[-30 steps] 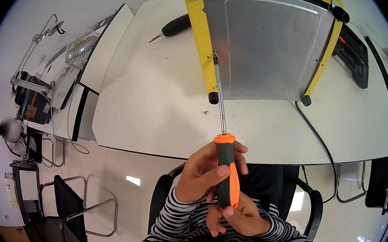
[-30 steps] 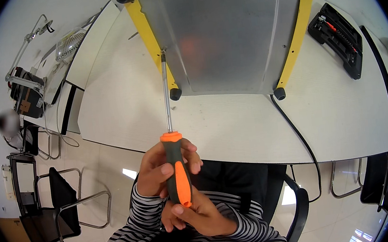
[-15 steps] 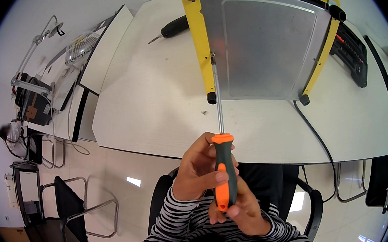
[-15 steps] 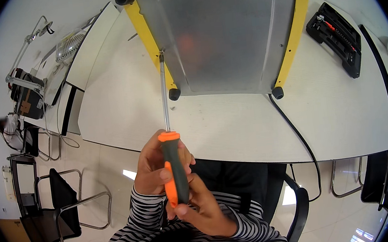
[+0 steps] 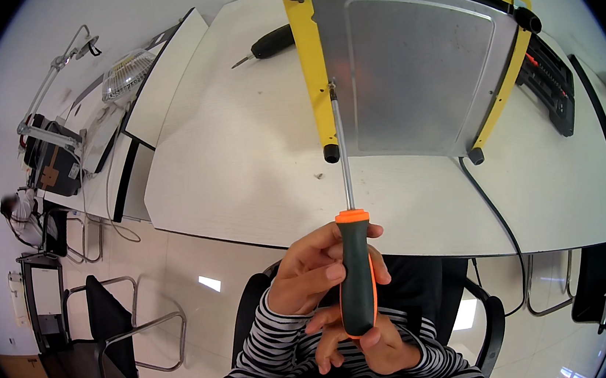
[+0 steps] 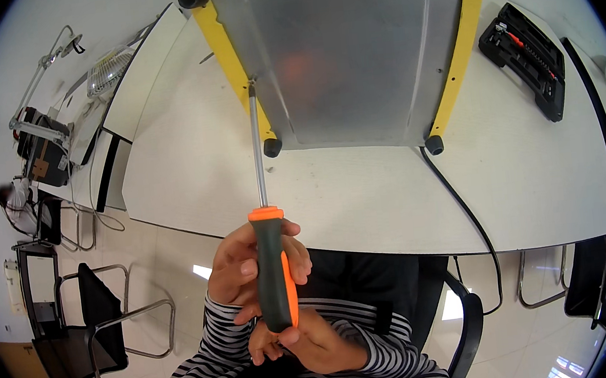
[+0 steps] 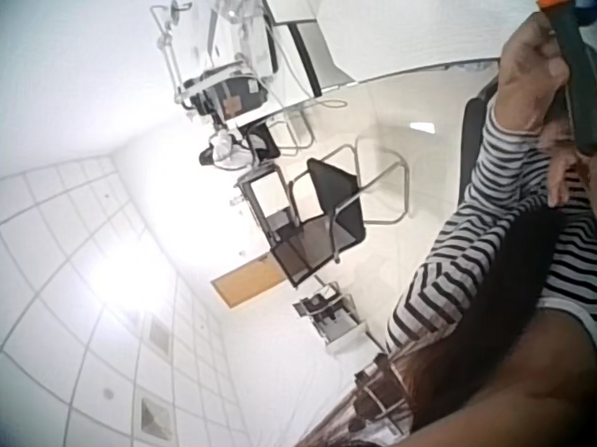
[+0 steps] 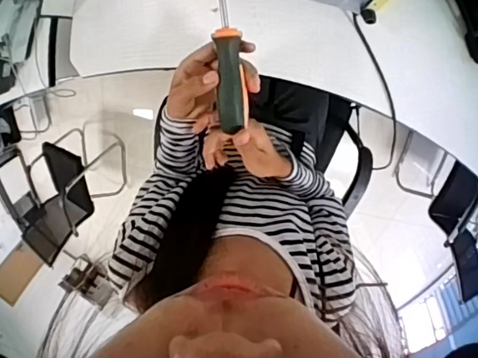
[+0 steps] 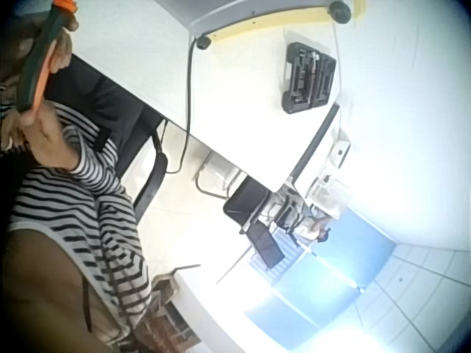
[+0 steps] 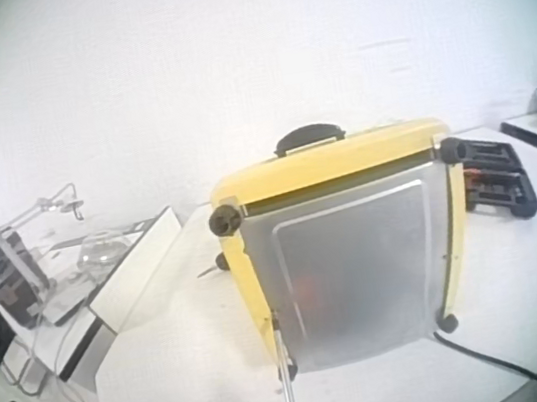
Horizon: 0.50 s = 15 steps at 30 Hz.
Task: The person uses a screwdriver to tighten screws on a yellow and silver device placed on a white table. The person holds the device steady with one hand while turning the screwdriver with the other. The person removes a screw, places it on the table, then reinserts and tightens it.
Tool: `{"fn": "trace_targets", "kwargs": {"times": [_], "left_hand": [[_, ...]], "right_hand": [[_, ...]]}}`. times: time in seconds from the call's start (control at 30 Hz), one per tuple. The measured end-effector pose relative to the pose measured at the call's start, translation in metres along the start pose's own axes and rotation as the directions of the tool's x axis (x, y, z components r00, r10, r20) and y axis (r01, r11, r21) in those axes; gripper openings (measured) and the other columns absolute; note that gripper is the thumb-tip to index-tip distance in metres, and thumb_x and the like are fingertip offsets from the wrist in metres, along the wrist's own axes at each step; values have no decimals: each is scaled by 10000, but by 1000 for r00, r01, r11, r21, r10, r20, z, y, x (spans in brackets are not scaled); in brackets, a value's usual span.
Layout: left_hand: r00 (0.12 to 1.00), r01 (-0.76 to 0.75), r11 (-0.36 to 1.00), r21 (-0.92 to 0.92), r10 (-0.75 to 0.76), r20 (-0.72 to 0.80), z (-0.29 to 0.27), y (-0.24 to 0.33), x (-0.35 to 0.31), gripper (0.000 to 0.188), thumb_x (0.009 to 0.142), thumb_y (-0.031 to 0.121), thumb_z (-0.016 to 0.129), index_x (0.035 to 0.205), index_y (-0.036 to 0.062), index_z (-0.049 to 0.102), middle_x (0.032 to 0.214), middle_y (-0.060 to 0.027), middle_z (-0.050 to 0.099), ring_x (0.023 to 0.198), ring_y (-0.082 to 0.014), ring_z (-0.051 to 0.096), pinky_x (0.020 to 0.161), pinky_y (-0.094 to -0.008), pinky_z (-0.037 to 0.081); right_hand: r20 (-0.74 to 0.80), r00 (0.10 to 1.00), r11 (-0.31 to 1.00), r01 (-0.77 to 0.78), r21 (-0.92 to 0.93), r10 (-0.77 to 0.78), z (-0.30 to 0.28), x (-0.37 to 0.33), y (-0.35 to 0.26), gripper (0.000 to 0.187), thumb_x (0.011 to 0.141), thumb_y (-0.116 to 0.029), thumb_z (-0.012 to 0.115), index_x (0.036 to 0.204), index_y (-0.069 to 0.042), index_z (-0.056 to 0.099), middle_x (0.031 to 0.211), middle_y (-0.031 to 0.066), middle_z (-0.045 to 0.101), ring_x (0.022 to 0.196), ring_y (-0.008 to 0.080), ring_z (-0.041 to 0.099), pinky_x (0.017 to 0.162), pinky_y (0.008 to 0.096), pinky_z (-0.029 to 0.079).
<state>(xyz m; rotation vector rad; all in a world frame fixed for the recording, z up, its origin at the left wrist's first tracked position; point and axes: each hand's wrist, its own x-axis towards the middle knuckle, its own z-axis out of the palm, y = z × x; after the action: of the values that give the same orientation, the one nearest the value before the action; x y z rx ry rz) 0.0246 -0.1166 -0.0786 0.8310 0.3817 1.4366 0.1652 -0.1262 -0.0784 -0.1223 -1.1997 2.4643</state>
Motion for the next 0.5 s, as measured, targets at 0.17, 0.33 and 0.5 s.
{"fn": "trace_targets", "kwargs": {"times": [0.17, 0.33, 0.5], "left_hand": [[999, -8, 1000, 23, 9, -37, -4, -2, 4, 466, 749, 157, 549, 1107, -82, 367, 761, -91, 543, 833, -213, 536, 728, -314, 435], [987, 26, 997, 76, -13, -160, 2, 1, 3, 474, 722, 162, 600, 1081, -67, 393, 751, -85, 537, 802, -198, 537, 722, -307, 434], [987, 14, 988, 151, 10, -159, 5, 4, 3, 463, 740, 159, 579, 1088, -73, 381, 774, -101, 535, 803, -205, 541, 722, -317, 438]], "right_hand": [[14, 1000, 1000, -9, -22, 10, -4, -1, 4, 725, 793, -577, 215, 1003, 83, 429, 712, 117, 564, 602, 135, 522, 503, 225, 400], [-261, 946, 975, 158, -154, -195, 0, 3, -1, 418, 824, -315, 480, 989, 63, 418, 744, 98, 536, 608, 130, 522, 544, 240, 430], [-229, 965, 983, 94, -158, -129, -1, -1, -1, 378, 793, -240, 544, 985, 56, 411, 746, 89, 526, 611, 122, 522, 550, 233, 431]]}}
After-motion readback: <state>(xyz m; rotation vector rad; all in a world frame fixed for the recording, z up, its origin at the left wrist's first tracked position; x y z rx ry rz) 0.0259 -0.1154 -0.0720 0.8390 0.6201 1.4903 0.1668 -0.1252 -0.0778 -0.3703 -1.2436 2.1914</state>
